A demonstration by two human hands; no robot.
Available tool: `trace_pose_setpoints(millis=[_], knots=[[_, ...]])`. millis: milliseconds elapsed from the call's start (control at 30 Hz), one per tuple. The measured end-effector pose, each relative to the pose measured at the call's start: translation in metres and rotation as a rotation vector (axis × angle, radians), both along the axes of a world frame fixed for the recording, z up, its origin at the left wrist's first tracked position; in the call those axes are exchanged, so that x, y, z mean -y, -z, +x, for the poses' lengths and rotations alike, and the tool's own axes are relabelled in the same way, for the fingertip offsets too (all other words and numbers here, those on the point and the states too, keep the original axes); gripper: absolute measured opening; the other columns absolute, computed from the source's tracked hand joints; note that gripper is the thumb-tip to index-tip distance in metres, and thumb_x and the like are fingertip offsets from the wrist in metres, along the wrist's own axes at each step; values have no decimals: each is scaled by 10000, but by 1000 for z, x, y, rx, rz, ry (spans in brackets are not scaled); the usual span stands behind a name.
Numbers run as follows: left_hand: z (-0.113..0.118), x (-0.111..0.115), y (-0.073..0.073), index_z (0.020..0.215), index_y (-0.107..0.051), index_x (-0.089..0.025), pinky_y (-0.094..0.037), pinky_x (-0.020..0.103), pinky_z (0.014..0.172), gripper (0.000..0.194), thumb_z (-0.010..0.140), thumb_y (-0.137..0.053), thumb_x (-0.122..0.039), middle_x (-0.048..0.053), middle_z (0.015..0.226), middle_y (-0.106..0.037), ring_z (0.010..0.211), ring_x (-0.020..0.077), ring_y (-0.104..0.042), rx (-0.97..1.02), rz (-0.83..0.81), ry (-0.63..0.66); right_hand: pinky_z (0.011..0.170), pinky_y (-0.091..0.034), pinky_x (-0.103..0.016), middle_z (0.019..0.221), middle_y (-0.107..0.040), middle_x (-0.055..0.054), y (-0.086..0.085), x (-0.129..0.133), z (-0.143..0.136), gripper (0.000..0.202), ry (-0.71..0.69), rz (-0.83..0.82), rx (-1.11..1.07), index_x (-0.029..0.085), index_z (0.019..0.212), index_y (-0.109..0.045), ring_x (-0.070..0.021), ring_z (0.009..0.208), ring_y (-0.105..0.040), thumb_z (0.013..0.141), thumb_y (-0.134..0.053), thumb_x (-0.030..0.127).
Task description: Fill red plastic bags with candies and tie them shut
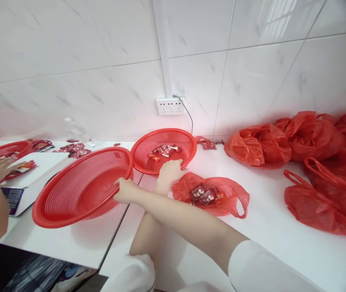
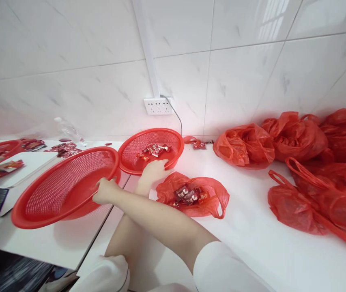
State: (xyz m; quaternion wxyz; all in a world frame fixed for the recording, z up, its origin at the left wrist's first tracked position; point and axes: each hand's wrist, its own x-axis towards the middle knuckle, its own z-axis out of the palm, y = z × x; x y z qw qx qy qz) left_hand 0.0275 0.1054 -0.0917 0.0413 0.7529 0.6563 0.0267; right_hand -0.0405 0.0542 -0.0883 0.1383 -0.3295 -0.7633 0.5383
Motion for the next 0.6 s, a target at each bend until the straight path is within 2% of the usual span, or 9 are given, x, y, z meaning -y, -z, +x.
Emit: trace_pose_setpoints(millis=[67, 167, 233, 300, 333, 367, 433, 500, 600], knots=[[1, 1, 0, 1042, -618, -196, -466, 313, 740, 362, 852, -541, -495, 118, 1008, -711, 925, 261, -671, 10, 14, 4, 824, -543, -407, 1439, -408, -166, -1, 7, 12, 724, -2, 81, -22, 211, 1351, -405, -290, 1046, -644, 688, -698, 229], [0, 2, -1, 1086, -615, -187, -470, 305, 761, 386, 871, -518, -492, 112, 1027, -709, 930, 250, -670, 81, 21, 48, 907, -516, -442, 1581, -131, -154, -7, 28, 47, 737, 31, 291, -182, 265, 1468, -234, -276, 1102, -629, 822, -588, 275], [-1, 3, -5, 1172, -593, -188, -469, 303, 837, 397, 886, -515, -452, 107, 1116, -690, 1007, 238, -652, 179, 28, 118, 992, -470, -421, 1599, -101, -107, -14, 43, 83, 621, 43, 441, -330, 292, 1453, -273, -255, 1234, -543, 887, -529, 302], [-2, 6, -15, 1261, -549, -189, -442, 311, 939, 430, 892, -519, -407, 102, 1248, -634, 1132, 230, -598, 253, 66, 163, 1082, -388, -415, 1570, -227, -96, -21, 52, 126, 514, 55, 578, -442, 261, 1384, -387, -247, 1399, -345, 896, -539, 318], [-2, 10, -22, 1276, -538, -188, -425, 319, 974, 430, 897, -513, -392, 100, 1293, -606, 1175, 229, -569, 272, 104, 161, 1100, -365, -408, 1542, -294, -109, -24, 54, 149, 455, 52, 620, -470, 236, 1338, -439, -237, 1417, -311, 900, -540, 301], [-2, 16, -29, 1264, -542, -188, -420, 330, 985, 413, 902, -504, -383, 98, 1308, -592, 1189, 231, -556, 276, 147, 141, 1095, -371, -391, 1493, -379, -122, -26, 54, 173, 389, 34, 636, -466, 218, 1290, -484, -222, 1386, -366, 908, -530, 277], [-2, 34, -42, 1152, -587, -195, -441, 337, 940, 322, 922, -458, -379, 89, 1227, -630, 1116, 229, -590, 271, 227, 90, 984, -465, -343, 1217, -632, -83, -24, 51, 222, 275, -10, 643, -371, 226, 1198, -549, -187, 1140, -594, 928, -503, 248], [-1, 58, -48, 1023, -604, -218, -467, 322, 814, 267, 929, -437, -405, 67, 1055, -682, 948, 221, -640, 247, 217, 48, 833, -517, -324, 1007, -702, -42, -16, 48, 268, 244, 45, 622, -139, 252, 1167, -569, -173, 892, -674, 956, -445, 239], [-2, 96, -31, 921, -603, -231, -439, 297, 648, 286, 881, -498, -493, 42, 868, -679, 756, 208, -638, 185, 11, 17, 705, -501, -341, 920, -711, -67, 9, 47, 328, 210, 198, 685, 225, 258, 1079, -614, -217, 783, -676, 948, -459, 313]])
